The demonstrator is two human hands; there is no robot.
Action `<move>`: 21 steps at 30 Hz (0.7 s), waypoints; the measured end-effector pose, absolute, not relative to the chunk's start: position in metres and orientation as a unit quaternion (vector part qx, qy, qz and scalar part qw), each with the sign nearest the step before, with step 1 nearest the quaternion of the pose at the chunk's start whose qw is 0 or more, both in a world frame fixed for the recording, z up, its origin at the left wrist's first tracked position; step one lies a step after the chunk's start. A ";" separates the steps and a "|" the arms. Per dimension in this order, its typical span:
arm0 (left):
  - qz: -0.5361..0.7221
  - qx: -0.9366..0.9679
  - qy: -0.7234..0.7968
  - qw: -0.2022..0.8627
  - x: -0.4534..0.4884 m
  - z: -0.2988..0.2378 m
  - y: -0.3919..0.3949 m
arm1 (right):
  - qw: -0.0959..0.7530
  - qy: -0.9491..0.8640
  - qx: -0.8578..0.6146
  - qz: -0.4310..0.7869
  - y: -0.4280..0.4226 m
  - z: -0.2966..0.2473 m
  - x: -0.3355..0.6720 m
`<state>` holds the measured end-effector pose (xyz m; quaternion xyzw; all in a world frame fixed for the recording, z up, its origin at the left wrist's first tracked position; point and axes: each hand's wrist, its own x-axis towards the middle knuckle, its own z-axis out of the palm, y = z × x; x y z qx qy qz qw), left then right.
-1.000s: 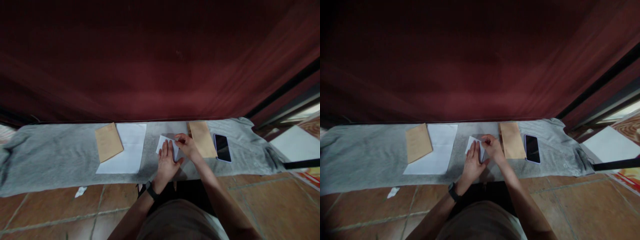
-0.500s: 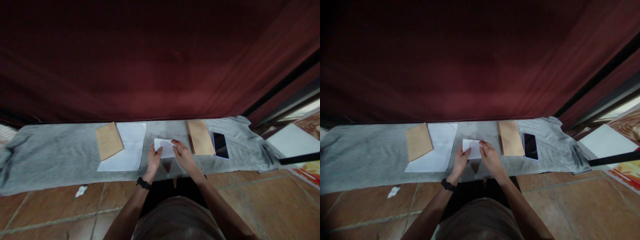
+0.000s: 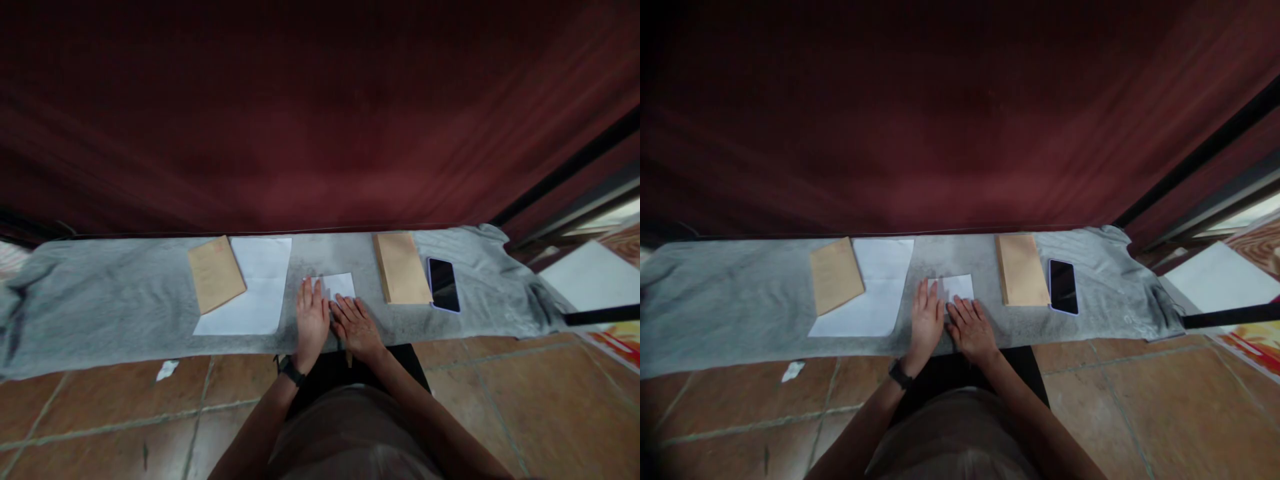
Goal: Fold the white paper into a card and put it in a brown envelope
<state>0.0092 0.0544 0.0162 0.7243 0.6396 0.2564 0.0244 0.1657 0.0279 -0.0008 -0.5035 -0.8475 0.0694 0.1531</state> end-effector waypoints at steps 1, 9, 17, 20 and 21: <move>0.243 0.752 0.612 0.038 0.012 0.015 0.047 | 0.150 -0.849 -0.501 0.071 0.028 -0.001 0.166; 0.127 0.807 0.575 0.046 0.004 0.003 0.011 | 0.142 -0.854 -0.496 0.064 0.025 0.003 0.172; 0.110 0.779 0.617 0.001 -0.022 0.001 0.003 | 0.167 -0.826 -0.538 0.009 0.016 -0.002 0.190; 0.115 0.771 0.626 -0.008 -0.028 -0.001 -0.001 | 0.164 -0.820 -0.548 -0.004 0.014 -0.003 0.195; 0.117 0.769 0.628 -0.010 -0.029 -0.001 -0.001 | 0.163 -0.820 -0.549 -0.005 0.014 -0.003 0.196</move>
